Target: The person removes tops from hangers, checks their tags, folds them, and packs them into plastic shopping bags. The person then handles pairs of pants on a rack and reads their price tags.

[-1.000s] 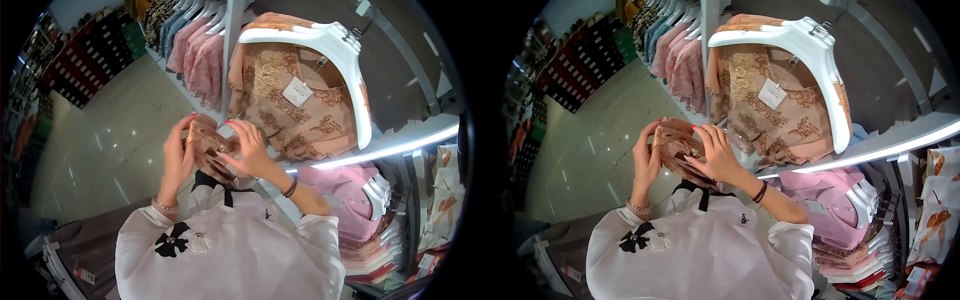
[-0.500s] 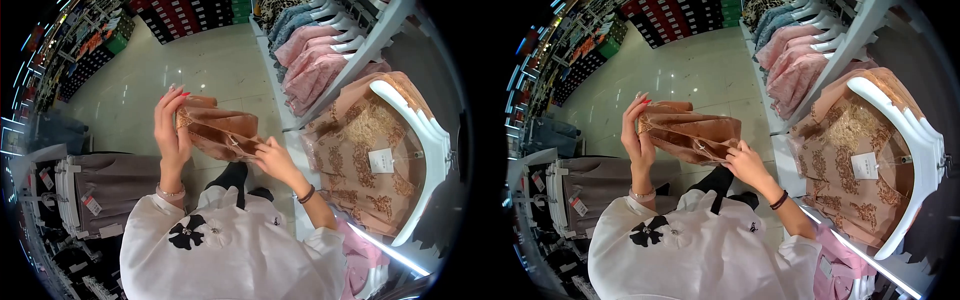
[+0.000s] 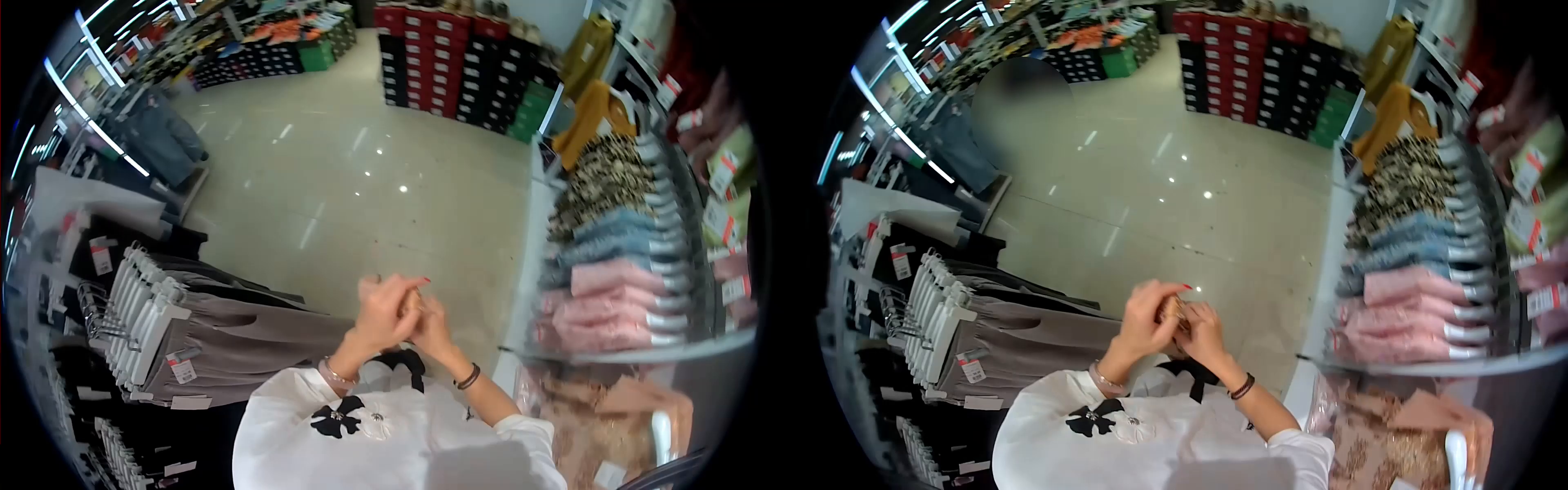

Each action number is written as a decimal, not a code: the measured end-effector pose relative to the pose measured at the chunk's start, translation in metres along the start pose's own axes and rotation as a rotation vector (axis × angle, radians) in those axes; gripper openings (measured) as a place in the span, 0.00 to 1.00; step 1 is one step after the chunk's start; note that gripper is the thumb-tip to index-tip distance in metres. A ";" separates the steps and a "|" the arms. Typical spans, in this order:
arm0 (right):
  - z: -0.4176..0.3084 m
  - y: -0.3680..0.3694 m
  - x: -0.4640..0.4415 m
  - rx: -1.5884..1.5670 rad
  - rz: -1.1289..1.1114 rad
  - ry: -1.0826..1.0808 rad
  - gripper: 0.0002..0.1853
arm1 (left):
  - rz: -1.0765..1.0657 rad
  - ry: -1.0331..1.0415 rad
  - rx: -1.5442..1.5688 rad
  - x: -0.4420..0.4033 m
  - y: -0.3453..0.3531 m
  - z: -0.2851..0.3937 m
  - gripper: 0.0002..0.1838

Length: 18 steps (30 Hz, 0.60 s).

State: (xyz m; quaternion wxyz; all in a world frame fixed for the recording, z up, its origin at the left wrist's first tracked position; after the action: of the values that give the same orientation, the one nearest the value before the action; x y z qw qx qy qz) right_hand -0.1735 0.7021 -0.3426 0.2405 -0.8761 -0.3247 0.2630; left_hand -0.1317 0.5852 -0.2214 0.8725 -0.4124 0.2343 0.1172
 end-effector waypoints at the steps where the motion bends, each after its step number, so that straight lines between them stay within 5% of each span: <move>1: -0.005 0.004 -0.018 -0.019 -0.002 -0.026 0.16 | 0.040 -0.025 0.006 -0.001 -0.008 -0.011 0.16; 4: -0.010 0.027 -0.078 -0.024 0.051 -0.188 0.16 | 0.257 -0.328 0.063 0.007 -0.056 -0.058 0.18; 11: -0.002 0.057 -0.168 -0.098 -0.225 -0.401 0.12 | 0.433 -0.627 -0.269 0.016 -0.101 -0.108 0.16; 18: 0.044 0.085 -0.279 -0.159 -0.274 -0.687 0.13 | 0.564 -0.743 -0.460 -0.035 -0.122 -0.178 0.17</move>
State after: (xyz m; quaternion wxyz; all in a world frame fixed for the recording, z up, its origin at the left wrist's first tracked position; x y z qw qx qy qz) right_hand -0.3442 0.4619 -0.3405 0.0818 -0.7013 -0.5200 0.4807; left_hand -0.1689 0.3698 -0.2210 0.7183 -0.4449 -0.0209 0.5345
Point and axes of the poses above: each hand's wrist, its own x-axis away from the middle knuckle, its own y-axis out of the palm, z = x × y, the point moved 1 cm from there along -x, towards the middle knuckle, and after that the axes turned 6 degrees about -z, right-handed, at the moved point
